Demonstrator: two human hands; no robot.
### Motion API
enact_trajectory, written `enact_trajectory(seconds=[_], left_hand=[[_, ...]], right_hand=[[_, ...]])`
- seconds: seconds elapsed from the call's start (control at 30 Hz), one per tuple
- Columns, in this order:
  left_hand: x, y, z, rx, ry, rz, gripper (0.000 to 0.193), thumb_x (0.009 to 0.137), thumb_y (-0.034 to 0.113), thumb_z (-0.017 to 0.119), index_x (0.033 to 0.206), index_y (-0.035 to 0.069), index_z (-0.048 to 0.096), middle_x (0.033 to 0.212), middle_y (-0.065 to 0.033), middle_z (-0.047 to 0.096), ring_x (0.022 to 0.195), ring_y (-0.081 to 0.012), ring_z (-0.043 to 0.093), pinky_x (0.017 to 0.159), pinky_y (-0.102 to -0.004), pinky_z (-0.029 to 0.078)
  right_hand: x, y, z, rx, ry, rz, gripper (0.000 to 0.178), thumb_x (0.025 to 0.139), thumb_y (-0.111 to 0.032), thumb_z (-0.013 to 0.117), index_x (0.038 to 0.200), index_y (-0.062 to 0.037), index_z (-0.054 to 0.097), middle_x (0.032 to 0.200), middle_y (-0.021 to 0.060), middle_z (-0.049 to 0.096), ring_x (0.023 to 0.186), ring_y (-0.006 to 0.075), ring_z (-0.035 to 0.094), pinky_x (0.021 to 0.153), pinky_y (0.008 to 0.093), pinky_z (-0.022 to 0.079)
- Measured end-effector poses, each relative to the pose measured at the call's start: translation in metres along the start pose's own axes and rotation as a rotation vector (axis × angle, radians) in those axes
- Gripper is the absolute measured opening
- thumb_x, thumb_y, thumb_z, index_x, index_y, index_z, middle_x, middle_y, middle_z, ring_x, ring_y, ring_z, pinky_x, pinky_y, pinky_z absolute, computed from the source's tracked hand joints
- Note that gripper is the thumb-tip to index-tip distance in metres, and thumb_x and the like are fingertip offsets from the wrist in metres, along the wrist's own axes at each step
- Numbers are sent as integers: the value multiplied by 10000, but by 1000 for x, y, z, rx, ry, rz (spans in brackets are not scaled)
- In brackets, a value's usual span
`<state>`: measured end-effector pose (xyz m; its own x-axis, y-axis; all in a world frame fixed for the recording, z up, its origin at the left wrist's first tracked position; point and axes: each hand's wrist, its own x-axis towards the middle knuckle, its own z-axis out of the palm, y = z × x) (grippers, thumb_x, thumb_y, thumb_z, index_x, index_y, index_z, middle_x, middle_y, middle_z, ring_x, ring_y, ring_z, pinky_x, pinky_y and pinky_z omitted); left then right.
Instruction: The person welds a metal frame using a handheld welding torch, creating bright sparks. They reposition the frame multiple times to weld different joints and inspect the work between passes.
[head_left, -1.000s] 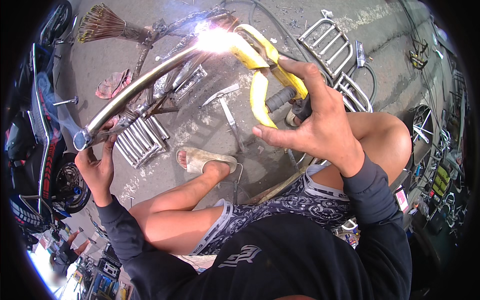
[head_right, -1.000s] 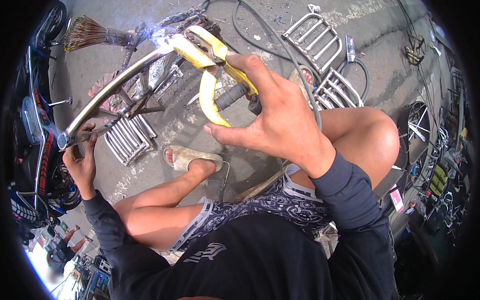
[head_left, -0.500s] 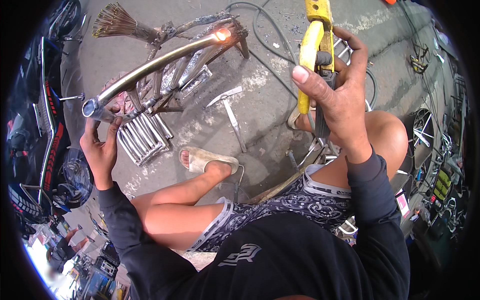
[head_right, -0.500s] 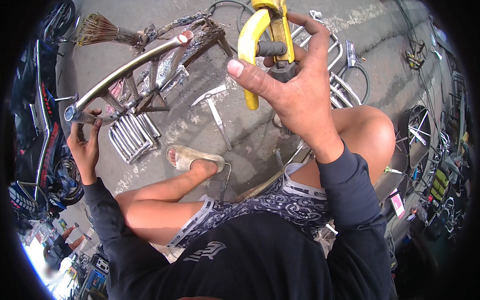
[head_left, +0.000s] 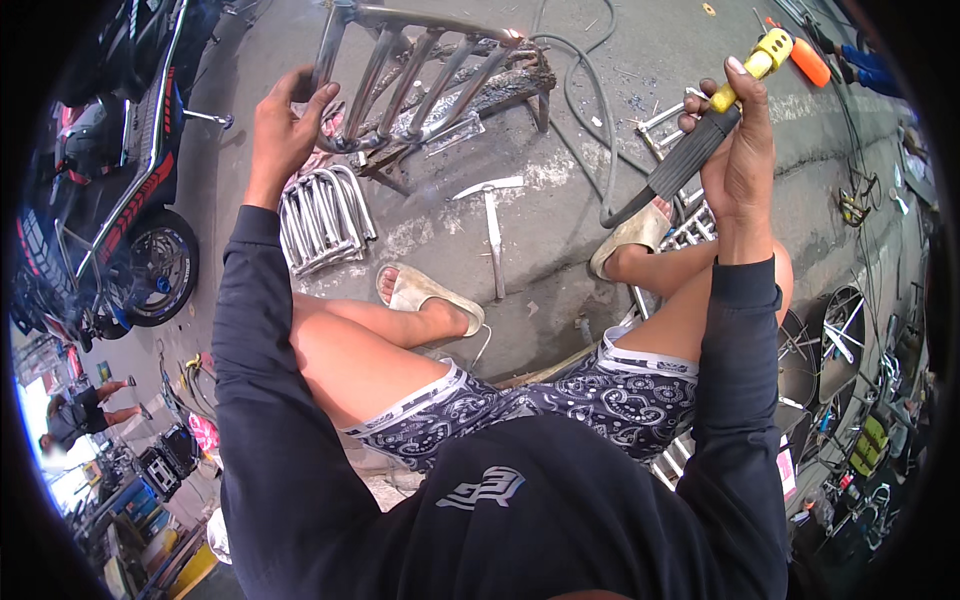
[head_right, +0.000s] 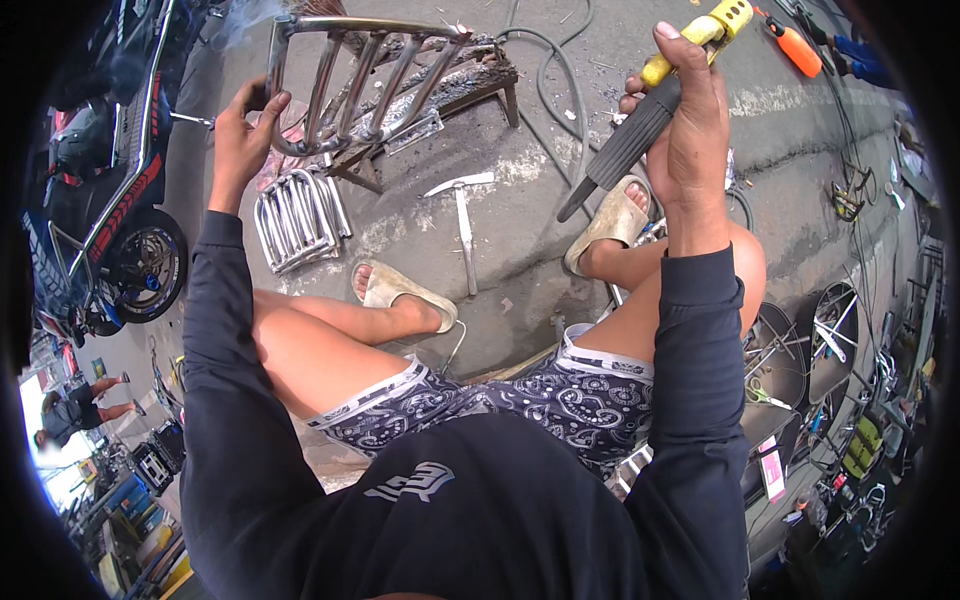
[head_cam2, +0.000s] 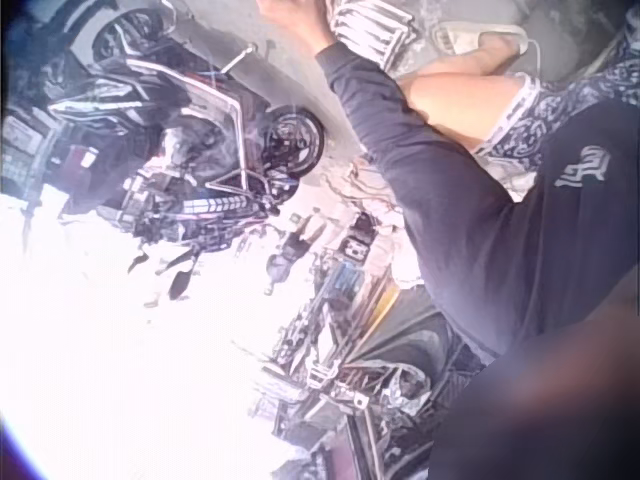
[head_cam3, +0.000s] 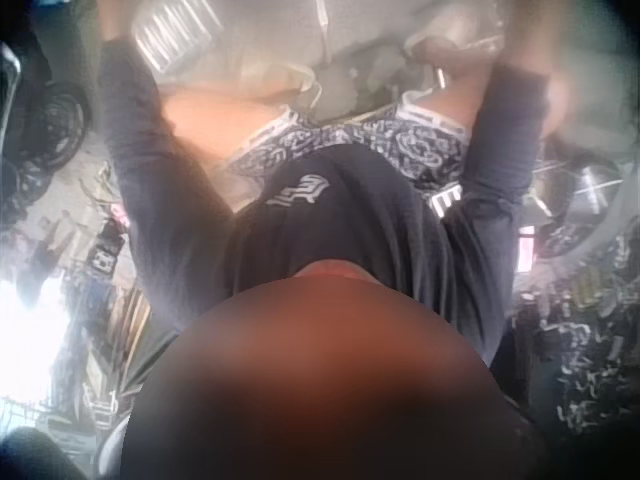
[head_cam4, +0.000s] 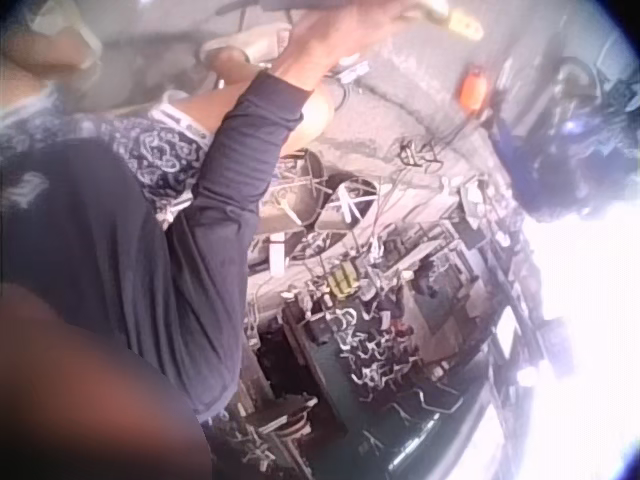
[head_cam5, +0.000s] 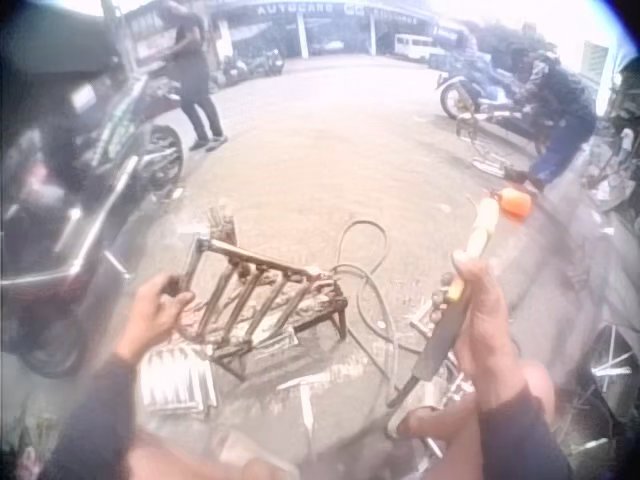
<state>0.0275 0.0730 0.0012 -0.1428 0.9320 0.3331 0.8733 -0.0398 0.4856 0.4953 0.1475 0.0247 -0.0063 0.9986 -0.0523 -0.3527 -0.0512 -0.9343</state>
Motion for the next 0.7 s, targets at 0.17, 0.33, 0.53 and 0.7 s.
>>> enact_trajectory(seconds=[0.17, 0.33, 0.53, 0.7], left_hand=[[10, 25, -27, 296, 27, 120, 362, 968, 324, 761, 1196, 42, 751, 958, -177, 732, 902, -345, 696, 836, -447, 550], [-15, 1, -106, 503, 23, 148, 317, 942, 229, 759, 1201, 48, 734, 1021, -180, 721, 1036, -380, 660, 896, -482, 530], [-65, -97, -157, 649, -303, 146, 330, 918, 168, 771, 1203, 32, 675, 1127, -161, 703, 1172, -360, 616, 1025, -451, 463], [-90, -159, -131, 836, -537, 216, 251, 898, 94, 736, 1139, 84, 666, 1159, -66, 693, 1194, -272, 599, 1033, -407, 440]], right_hand=[[-5, 6, 12, -172, -49, -4, 658, 908, -403, 852, 1306, -51, 464, 988, 75, 592, 804, 178, 653, 726, 346, 583], [-8, 14, 16, -171, -45, -40, 608, 856, -342, 911, 1215, -44, 520, 908, 48, 627, 693, 149, 638, 649, 331, 569], [-7, 21, 7, -158, -72, -31, 615, 878, -324, 893, 1257, -48, 496, 931, 63, 614, 704, 167, 643, 646, 333, 560], [-8, 31, 9, -198, -87, -16, 612, 892, -320, 879, 1270, -50, 481, 935, 68, 613, 715, 173, 651, 660, 339, 570]])
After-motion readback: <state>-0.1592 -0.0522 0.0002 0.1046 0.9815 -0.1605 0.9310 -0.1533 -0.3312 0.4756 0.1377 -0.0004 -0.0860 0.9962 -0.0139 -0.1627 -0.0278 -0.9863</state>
